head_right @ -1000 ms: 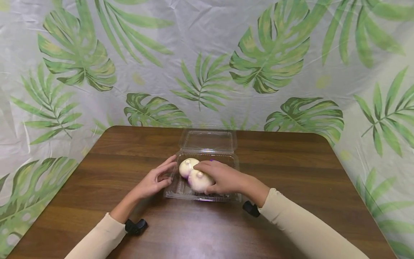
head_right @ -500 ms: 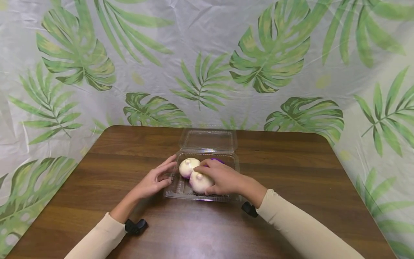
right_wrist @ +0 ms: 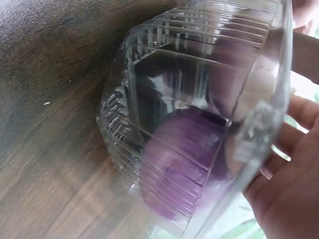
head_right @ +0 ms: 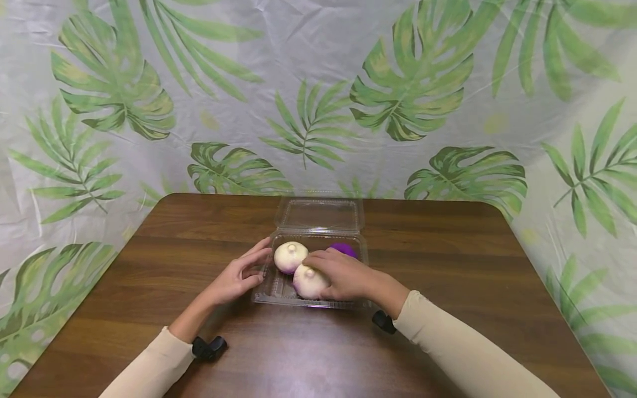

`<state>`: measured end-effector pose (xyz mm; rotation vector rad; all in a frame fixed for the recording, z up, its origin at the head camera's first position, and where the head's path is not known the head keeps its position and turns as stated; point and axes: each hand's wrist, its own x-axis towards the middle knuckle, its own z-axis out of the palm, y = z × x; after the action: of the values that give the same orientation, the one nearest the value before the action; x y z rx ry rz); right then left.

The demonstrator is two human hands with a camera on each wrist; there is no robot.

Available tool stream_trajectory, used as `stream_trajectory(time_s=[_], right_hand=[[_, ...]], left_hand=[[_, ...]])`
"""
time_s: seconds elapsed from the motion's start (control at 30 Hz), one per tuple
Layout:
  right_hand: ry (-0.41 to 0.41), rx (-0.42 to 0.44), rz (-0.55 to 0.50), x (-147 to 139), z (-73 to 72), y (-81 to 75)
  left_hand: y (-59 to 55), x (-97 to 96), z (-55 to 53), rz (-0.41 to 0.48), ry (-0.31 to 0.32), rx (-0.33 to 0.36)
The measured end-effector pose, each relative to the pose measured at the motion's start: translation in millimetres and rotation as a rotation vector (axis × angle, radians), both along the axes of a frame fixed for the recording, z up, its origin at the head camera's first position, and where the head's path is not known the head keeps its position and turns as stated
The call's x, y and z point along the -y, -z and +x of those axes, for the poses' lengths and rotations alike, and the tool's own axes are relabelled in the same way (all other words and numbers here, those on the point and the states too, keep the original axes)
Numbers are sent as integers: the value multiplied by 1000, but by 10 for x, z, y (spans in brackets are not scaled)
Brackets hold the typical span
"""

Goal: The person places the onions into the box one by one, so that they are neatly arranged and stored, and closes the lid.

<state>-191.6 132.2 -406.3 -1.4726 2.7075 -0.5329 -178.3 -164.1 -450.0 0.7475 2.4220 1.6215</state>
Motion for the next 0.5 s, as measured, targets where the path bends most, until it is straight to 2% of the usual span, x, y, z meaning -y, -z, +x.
stream_trajectory(time_s=[0.13,0.5], right_hand=[[5,-19,25,-3,0,17],[-42,-62,51,11,3,37]], left_hand=[[0,-3,-1,-5,-1,2],[11,-10,-11,-4,-2,14]])
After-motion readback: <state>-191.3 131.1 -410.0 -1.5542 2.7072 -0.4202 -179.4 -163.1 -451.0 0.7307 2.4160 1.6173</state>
